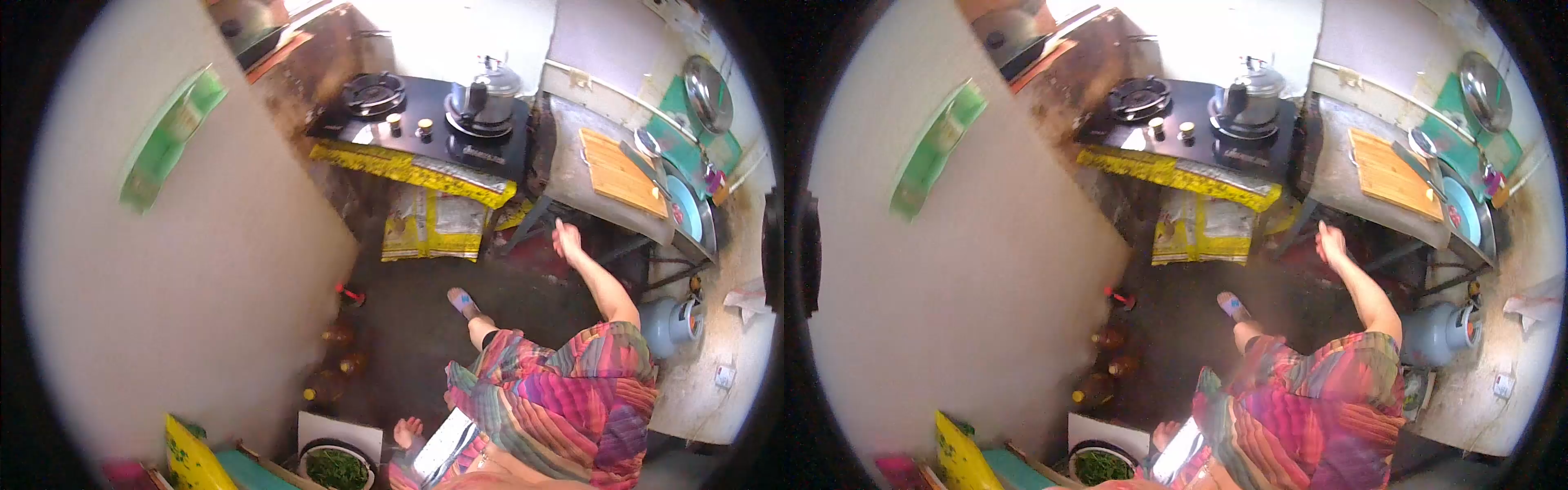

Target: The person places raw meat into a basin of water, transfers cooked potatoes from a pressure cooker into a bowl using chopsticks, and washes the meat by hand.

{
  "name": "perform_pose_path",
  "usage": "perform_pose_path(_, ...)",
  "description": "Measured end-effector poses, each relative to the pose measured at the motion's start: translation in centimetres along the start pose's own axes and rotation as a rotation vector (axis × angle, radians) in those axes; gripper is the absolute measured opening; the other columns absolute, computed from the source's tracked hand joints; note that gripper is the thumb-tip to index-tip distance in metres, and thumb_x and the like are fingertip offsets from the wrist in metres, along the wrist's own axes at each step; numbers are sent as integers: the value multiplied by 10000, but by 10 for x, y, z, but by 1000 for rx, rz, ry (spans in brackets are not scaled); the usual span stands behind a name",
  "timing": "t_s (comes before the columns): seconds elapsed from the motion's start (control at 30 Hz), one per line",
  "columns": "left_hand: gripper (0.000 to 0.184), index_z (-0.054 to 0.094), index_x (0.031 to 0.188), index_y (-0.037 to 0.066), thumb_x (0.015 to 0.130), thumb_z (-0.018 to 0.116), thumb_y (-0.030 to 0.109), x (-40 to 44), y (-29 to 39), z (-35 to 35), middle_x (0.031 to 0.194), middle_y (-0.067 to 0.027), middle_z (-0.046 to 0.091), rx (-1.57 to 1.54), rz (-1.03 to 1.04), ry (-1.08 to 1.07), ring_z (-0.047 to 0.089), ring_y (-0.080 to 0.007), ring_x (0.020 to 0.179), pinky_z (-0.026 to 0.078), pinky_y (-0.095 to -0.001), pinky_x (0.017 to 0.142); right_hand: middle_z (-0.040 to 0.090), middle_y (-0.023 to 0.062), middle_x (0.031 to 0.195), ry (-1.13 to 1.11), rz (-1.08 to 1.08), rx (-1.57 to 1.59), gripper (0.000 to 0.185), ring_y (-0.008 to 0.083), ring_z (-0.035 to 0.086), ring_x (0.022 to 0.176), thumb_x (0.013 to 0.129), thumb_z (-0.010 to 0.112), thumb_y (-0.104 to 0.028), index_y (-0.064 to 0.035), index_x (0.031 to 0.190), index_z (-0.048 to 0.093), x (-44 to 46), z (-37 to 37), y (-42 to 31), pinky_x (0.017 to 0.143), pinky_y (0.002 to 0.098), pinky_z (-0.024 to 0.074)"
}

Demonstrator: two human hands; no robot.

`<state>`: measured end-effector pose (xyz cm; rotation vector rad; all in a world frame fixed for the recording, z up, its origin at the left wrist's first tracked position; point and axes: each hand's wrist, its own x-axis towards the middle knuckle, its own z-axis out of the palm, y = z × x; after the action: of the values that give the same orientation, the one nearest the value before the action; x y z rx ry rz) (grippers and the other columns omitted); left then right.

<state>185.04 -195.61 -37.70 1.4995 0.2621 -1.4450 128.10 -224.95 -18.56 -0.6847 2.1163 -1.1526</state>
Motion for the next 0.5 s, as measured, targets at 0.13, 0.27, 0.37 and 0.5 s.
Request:
perform_pose_path(0.13, 287, 457, 1093, 98, 864, 571, 229, 15, 68, 101, 891, -142, 596, 215, 71, -69, 602, -258, 684, 496, -366, 540, 585, 79, 596, -3, -223, 242, 237, 126, 482, 384, 853, 566, -286, -50, 859, 591, 92, -5, -90, 335, 257, 370)
perform_pose_path(0.27, 374, 483, 1103, 9, 874, 529, 301, -31, 141, 314, 1017, -172, 596, 481, 214, -266, 611, -278, 852, 501, -381, 741, 625, 101, 707, -458, -143, 307, 256, 136, 572, 508, 837, 578, -270, -38, 942, 593, 115, 28, -211, 468, 248, 486)
perform_pose_path(0.37, 486, 440, 1203, 0, 915, 454, 391, -47, 175, 451, 1091, -172, 570, 515, 184, -605, 584, -273, 962, 463, -377, 851, 628, 123, 770, -827, -36, 338, 333, 156, 602, 574, 850, 571, -326, -26, 992, 572, 109, 66, -250, 537, 273, 514)
perform_pose_path(0.5, 583, 426, 1233, -4, 913, 393, 483, -67, 203, 623, 1161, -167, 531, 556, 42, -928, 532, -275, 1060, 421, -401, 919, 615, 141, 824, -960, 49, 425, 389, 172, 604, 579, 863, 555, -371, -6, 992, 524, 106, 100, -283, 541, 288, 511)
